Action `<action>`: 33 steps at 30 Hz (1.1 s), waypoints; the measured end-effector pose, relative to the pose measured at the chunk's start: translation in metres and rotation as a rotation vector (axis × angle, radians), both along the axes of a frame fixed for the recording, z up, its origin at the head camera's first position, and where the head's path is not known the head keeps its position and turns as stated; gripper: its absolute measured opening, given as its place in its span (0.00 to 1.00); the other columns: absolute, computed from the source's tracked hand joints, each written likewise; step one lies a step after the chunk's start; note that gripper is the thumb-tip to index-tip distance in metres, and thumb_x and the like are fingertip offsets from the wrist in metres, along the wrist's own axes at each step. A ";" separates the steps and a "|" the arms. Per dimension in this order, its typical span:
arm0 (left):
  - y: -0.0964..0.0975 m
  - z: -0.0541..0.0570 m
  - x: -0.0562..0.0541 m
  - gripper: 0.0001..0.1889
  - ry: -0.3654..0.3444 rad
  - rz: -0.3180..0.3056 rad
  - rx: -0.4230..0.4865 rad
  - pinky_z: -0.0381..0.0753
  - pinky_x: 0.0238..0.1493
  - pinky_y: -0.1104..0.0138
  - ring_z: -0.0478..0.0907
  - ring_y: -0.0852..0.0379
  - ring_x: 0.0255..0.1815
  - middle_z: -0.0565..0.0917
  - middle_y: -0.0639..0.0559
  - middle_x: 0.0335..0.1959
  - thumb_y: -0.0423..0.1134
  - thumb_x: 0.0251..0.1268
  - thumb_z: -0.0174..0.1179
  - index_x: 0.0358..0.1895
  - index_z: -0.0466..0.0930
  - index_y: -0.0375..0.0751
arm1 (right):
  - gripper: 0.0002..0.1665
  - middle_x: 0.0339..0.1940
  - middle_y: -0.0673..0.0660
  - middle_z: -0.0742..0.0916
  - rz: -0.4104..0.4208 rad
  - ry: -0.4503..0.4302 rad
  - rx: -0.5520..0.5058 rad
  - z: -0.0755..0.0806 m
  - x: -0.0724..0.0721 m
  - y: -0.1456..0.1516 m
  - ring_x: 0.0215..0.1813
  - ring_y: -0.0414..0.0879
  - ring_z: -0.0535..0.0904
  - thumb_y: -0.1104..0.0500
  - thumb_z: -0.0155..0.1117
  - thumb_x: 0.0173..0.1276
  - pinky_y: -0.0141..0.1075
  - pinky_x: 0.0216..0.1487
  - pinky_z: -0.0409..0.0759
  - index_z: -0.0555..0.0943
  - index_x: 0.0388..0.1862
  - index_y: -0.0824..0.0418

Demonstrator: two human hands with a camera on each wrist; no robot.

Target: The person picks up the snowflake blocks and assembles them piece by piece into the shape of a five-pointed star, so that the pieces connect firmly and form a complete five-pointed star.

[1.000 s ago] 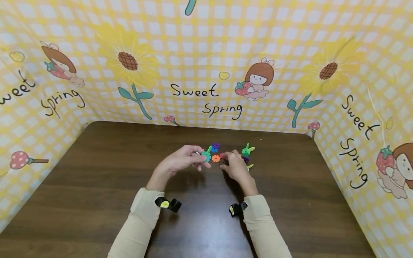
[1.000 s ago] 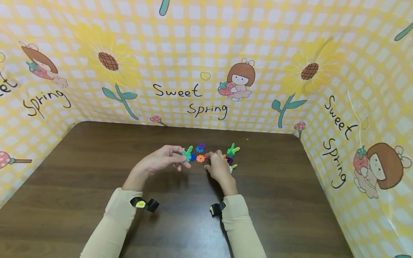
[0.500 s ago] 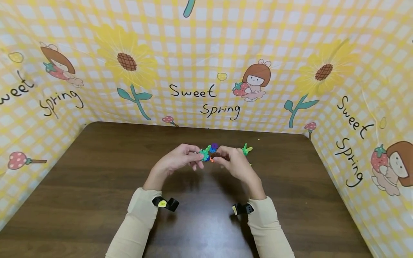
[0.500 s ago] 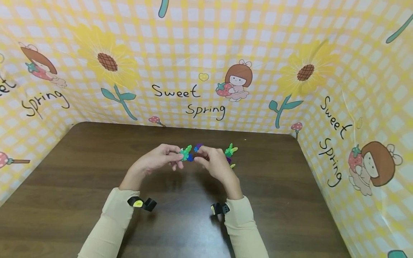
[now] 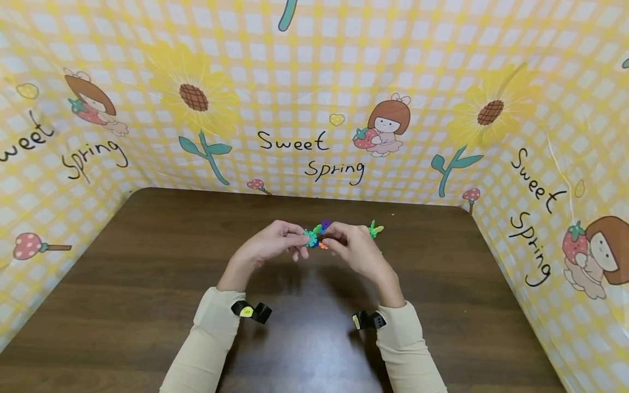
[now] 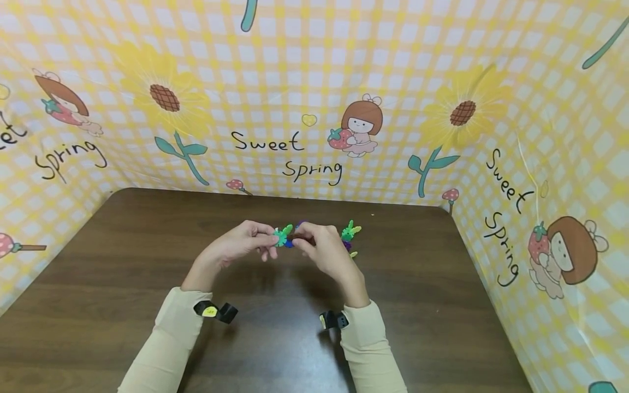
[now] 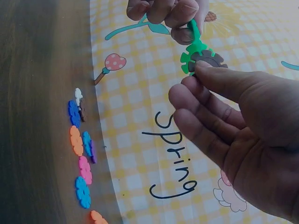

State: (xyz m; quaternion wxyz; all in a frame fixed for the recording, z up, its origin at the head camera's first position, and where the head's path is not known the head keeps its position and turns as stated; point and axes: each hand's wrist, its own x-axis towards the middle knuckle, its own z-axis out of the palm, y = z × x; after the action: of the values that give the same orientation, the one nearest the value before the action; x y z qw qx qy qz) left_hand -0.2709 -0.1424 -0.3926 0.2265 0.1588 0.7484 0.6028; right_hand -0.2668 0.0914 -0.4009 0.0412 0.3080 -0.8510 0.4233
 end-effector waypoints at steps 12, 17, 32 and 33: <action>0.008 -0.005 0.001 0.10 0.009 -0.069 0.058 0.79 0.46 0.58 0.78 0.57 0.22 0.87 0.46 0.25 0.35 0.74 0.56 0.36 0.79 0.30 | 0.04 0.28 0.49 0.88 0.095 0.078 0.025 0.004 -0.001 0.005 0.31 0.49 0.86 0.65 0.66 0.70 0.31 0.32 0.81 0.86 0.35 0.62; 0.012 -0.007 0.001 0.11 0.020 -0.089 0.059 0.79 0.36 0.64 0.77 0.58 0.21 0.87 0.46 0.24 0.33 0.74 0.56 0.35 0.79 0.28 | 0.04 0.30 0.48 0.88 0.114 0.166 0.124 0.007 -0.001 0.007 0.27 0.41 0.81 0.66 0.67 0.68 0.29 0.30 0.79 0.87 0.36 0.59; 0.019 -0.025 -0.009 0.17 0.051 -0.041 -0.107 0.82 0.41 0.55 0.81 0.52 0.26 0.88 0.43 0.29 0.40 0.78 0.54 0.43 0.81 0.25 | 0.02 0.28 0.58 0.88 0.109 -0.063 0.161 -0.004 -0.009 0.031 0.29 0.52 0.84 0.65 0.65 0.71 0.34 0.31 0.78 0.82 0.40 0.63; 0.017 -0.027 -0.010 0.16 0.082 -0.006 -0.148 0.82 0.40 0.55 0.82 0.50 0.27 0.88 0.43 0.29 0.41 0.78 0.55 0.44 0.81 0.26 | 0.02 0.27 0.58 0.88 0.108 -0.098 0.181 -0.005 -0.009 0.034 0.29 0.52 0.84 0.65 0.65 0.71 0.34 0.30 0.78 0.81 0.39 0.64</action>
State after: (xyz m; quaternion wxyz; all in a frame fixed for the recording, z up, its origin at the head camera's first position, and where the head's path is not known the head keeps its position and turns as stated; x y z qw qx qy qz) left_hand -0.2807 -0.1257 -0.4192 0.2089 0.1684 0.7991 0.5380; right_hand -0.2758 0.1258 -0.4058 -0.0515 0.3347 -0.8689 0.3609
